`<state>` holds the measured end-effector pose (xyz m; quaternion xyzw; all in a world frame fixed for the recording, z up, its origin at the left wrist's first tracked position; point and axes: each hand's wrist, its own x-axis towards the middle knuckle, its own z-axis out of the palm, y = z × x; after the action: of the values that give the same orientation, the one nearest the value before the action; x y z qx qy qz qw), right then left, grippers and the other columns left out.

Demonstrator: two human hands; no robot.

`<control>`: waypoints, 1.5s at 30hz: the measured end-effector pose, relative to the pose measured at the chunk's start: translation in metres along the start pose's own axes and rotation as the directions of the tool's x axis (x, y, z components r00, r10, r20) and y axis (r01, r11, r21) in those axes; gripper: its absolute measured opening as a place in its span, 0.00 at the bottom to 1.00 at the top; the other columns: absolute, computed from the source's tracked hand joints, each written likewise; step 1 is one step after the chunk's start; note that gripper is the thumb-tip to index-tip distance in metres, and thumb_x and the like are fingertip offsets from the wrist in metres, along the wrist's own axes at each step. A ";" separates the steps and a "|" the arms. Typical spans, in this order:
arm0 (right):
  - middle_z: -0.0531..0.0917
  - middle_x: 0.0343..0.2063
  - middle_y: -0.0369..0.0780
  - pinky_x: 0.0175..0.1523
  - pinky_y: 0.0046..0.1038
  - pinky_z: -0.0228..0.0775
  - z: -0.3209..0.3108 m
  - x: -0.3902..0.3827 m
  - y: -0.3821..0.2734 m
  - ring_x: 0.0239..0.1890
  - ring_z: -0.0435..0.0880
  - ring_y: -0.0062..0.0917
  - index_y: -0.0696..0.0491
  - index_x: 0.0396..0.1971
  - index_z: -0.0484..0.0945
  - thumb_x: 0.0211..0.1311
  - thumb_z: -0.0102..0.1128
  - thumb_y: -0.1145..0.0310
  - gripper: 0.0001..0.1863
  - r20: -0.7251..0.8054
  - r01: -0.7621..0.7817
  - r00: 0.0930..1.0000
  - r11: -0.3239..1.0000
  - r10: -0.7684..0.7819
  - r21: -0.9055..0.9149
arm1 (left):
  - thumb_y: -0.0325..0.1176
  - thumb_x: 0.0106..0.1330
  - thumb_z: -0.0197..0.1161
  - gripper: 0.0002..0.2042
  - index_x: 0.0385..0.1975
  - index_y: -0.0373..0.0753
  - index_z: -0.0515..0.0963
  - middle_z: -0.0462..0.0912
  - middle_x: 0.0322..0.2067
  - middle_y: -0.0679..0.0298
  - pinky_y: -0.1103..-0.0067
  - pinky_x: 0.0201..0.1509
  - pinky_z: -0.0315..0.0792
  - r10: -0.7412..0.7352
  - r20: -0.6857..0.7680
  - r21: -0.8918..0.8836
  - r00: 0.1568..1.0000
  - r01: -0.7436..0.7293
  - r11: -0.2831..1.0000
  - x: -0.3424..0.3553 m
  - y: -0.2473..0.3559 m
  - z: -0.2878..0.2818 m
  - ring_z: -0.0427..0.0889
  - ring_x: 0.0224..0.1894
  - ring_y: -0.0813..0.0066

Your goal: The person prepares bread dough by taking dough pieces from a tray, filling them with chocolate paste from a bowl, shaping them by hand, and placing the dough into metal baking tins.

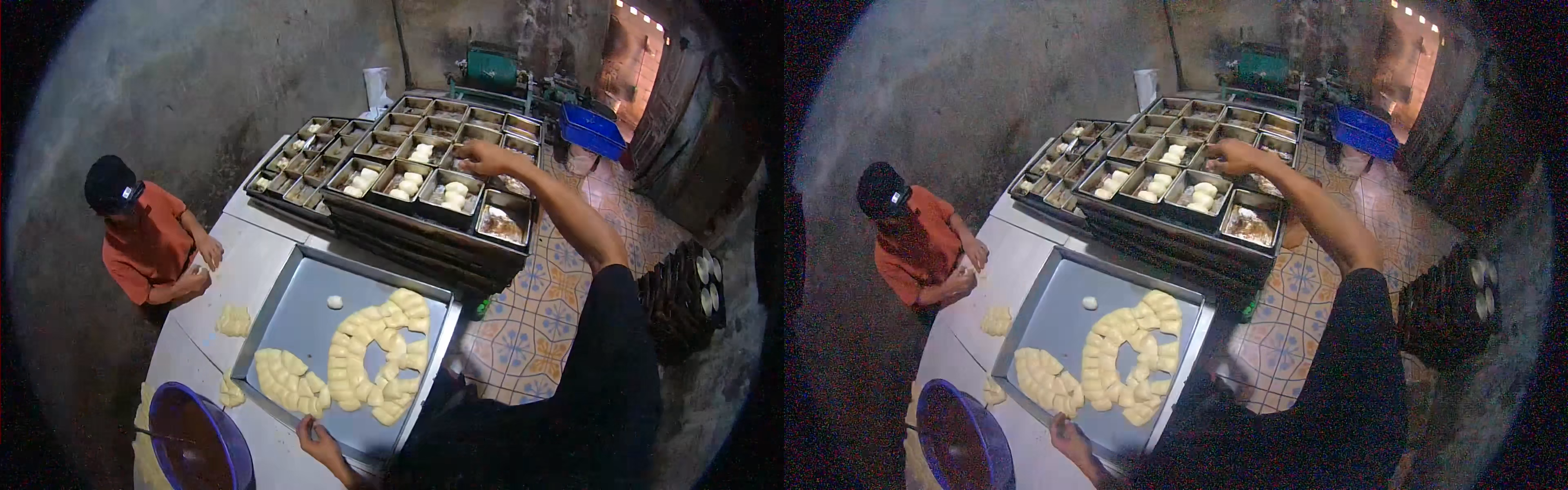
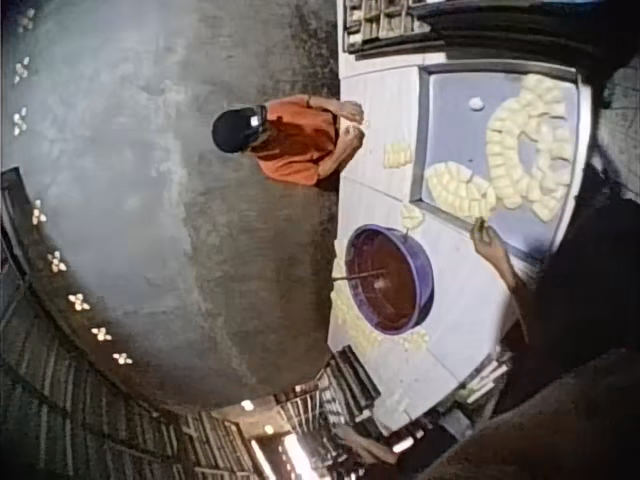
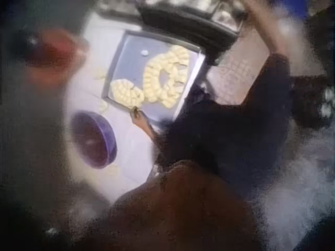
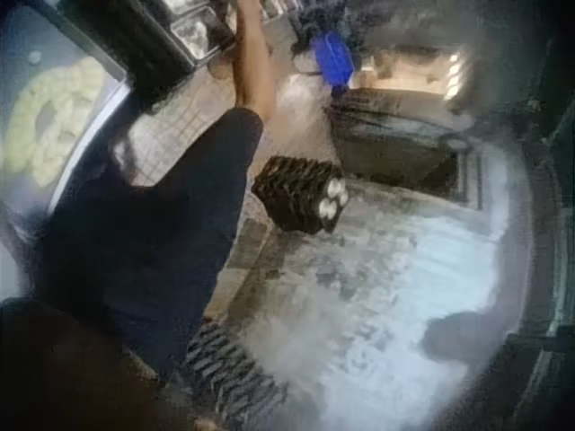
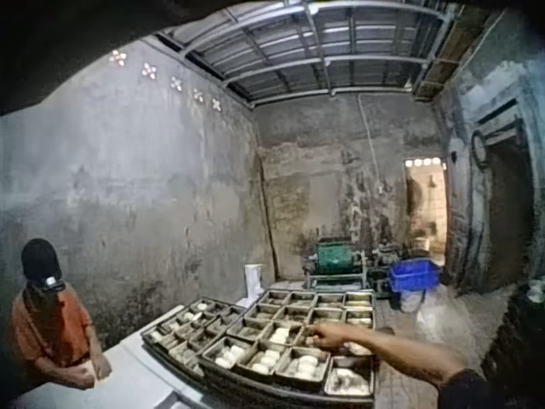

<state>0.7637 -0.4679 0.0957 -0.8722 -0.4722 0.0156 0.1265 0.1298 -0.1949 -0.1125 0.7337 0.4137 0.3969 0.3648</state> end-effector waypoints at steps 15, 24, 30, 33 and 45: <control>0.83 0.31 0.50 0.47 0.38 0.72 0.009 0.020 -0.022 0.38 0.82 0.37 0.56 0.35 0.83 0.64 0.49 0.46 0.26 0.152 -0.115 0.982 0.993 0.111 0.017 | 0.22 0.55 0.56 0.11 0.38 0.27 0.76 0.77 0.37 0.50 0.66 0.50 0.68 0.056 0.063 0.220 0.996 -0.068 0.973 -0.012 -0.005 -0.002 0.75 0.42 0.52; 0.71 0.56 0.48 0.56 0.38 0.67 0.011 -0.009 -0.071 0.53 0.75 0.42 0.52 0.58 0.67 0.64 0.53 0.66 0.22 -0.517 0.113 0.831 0.972 -0.206 -0.206 | 0.25 0.54 0.56 0.10 0.37 0.33 0.76 0.78 0.36 0.54 0.63 0.50 0.66 0.216 0.119 0.248 0.969 -0.240 0.939 0.001 0.005 -0.003 0.74 0.43 0.52; 0.80 0.40 0.46 0.41 0.31 0.74 0.084 -0.094 -0.300 0.37 0.82 0.34 0.59 0.42 0.78 0.56 0.58 0.74 0.13 -0.054 0.235 0.968 0.813 -0.244 0.533 | 0.25 0.55 0.56 0.12 0.39 0.39 0.77 0.78 0.43 0.60 0.54 0.61 0.54 0.209 -0.018 0.483 0.978 -0.174 0.858 -0.018 0.040 0.002 0.72 0.53 0.59; 0.82 0.33 0.48 0.41 0.41 0.74 0.194 -0.095 -0.304 0.35 0.83 0.42 0.54 0.46 0.77 0.52 0.61 0.61 0.21 0.163 0.120 0.974 0.971 -0.155 0.205 | 0.23 0.55 0.56 0.12 0.39 0.38 0.77 0.79 0.42 0.59 0.60 0.63 0.56 0.195 0.027 0.156 0.980 -0.197 0.968 -0.014 0.063 0.002 0.72 0.55 0.60; 0.75 0.27 0.33 0.33 0.22 0.69 0.161 -0.095 -0.376 0.31 0.75 0.16 0.55 0.32 0.73 0.49 0.66 0.73 0.11 0.048 -0.016 0.996 0.381 -0.075 0.924 | 0.23 0.62 0.56 0.11 0.44 0.30 0.74 0.80 0.41 0.58 0.76 0.55 0.68 -0.132 0.201 -0.321 0.971 0.193 0.927 -0.044 0.070 -0.006 0.78 0.48 0.70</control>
<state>0.3793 -0.3175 0.0193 -0.6444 -0.4041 0.3089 0.5710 0.1319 -0.2605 -0.0623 0.6553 0.3649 0.3640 0.5522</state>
